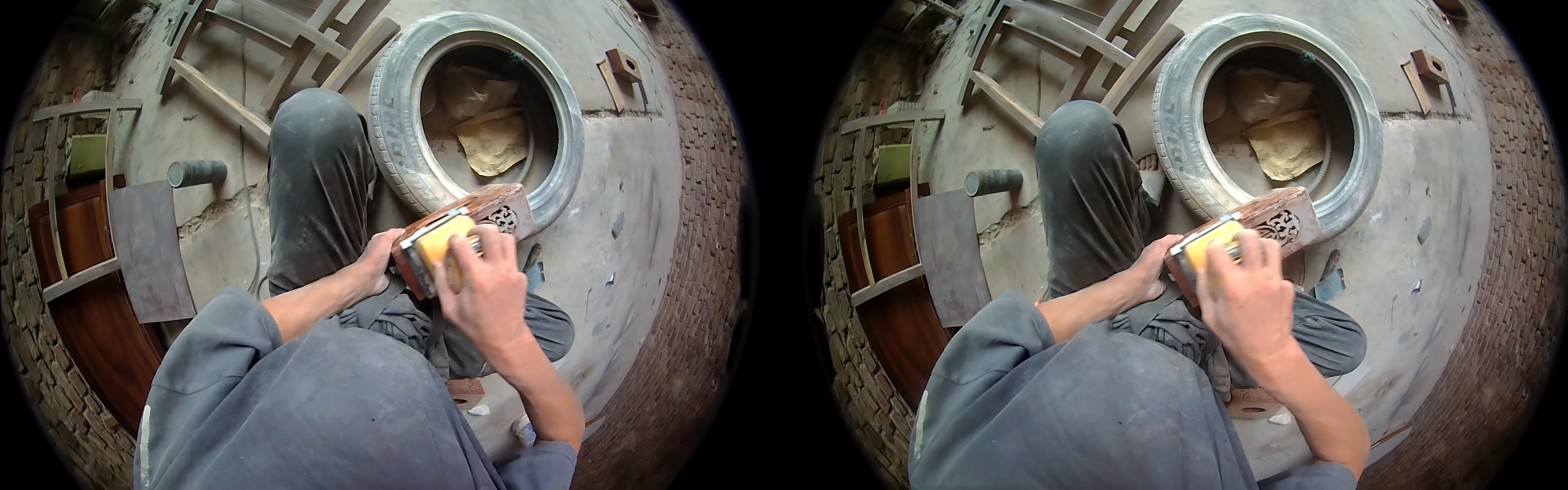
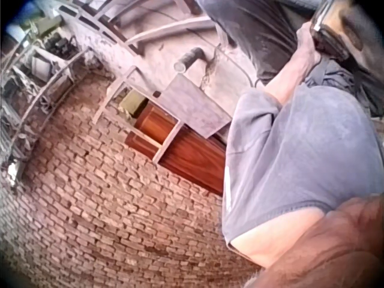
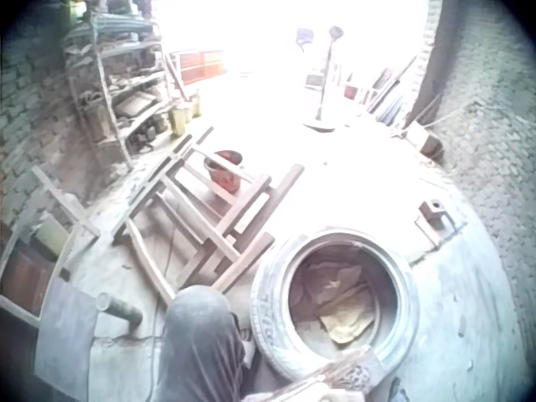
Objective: The person sits on the ground and sands a rectangular carved wooden piece using a handheld electric sander. They rotate the piece to sand different sides and edges, then inspect the surface with their fingers.
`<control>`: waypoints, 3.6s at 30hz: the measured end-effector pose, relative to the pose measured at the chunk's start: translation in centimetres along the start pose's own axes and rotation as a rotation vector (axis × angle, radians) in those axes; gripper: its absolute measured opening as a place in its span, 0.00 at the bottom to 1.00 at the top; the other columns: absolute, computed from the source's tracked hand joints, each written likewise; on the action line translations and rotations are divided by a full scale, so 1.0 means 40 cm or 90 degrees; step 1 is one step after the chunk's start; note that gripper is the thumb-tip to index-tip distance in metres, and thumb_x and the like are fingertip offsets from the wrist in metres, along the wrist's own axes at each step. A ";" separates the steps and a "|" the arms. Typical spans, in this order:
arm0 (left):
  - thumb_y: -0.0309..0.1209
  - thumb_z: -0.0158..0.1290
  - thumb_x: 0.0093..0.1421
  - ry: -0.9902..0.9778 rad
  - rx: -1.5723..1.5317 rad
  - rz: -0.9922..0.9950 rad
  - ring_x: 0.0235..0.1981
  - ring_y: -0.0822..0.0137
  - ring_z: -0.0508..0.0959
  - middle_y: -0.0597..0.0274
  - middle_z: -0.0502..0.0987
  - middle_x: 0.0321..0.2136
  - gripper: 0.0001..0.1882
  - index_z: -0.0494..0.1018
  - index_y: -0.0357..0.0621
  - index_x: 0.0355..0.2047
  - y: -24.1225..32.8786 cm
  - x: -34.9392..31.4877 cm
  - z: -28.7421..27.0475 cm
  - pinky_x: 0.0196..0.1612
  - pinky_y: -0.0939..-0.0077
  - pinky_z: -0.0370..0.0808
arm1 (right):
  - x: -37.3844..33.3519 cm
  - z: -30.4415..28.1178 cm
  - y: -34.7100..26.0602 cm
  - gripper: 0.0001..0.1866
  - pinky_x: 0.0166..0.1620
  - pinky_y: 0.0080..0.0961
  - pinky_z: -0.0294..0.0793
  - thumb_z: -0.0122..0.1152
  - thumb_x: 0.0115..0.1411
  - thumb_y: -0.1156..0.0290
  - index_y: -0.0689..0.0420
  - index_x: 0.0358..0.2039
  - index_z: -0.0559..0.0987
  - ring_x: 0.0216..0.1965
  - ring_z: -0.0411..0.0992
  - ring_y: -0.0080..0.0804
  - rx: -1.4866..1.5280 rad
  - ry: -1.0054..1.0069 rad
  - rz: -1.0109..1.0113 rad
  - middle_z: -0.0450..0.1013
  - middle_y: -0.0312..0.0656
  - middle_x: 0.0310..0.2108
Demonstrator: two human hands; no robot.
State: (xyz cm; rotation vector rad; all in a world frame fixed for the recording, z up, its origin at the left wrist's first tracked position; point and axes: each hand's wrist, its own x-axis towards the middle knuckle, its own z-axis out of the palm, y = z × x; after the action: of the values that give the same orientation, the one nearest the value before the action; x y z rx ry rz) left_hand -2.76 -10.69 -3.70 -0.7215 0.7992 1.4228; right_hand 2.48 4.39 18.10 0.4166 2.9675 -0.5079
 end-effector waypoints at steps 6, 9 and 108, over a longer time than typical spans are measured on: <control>0.44 0.45 0.74 0.001 -0.002 0.015 0.48 0.59 0.84 0.58 0.86 0.45 0.19 0.80 0.48 0.51 -0.017 0.032 -0.017 0.56 0.52 0.79 | -0.016 0.018 -0.030 0.13 0.31 0.40 0.84 0.71 0.59 0.65 0.51 0.43 0.80 0.50 0.72 0.49 0.015 0.017 -0.042 0.70 0.47 0.48; 0.44 0.45 0.74 -0.027 -0.004 0.021 0.45 0.62 0.84 0.60 0.86 0.45 0.19 0.80 0.49 0.50 -0.015 0.029 -0.013 0.54 0.54 0.80 | -0.023 0.021 -0.046 0.19 0.42 0.43 0.82 0.75 0.56 0.67 0.56 0.46 0.81 0.49 0.73 0.50 0.018 0.002 -0.035 0.72 0.48 0.49; 0.39 0.45 0.73 0.035 -0.005 0.011 0.54 0.58 0.82 0.56 0.84 0.50 0.18 0.80 0.43 0.49 0.009 0.010 0.006 0.63 0.55 0.76 | -0.043 0.015 0.067 0.16 0.34 0.40 0.86 0.72 0.58 0.64 0.53 0.45 0.79 0.47 0.73 0.49 -0.024 0.073 0.105 0.69 0.47 0.47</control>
State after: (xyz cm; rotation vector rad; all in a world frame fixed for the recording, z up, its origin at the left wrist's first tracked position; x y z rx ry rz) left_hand -3.12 -10.26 -3.89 -0.7652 0.8448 1.4276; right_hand 4.93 6.18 16.96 0.7022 3.0089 -0.4219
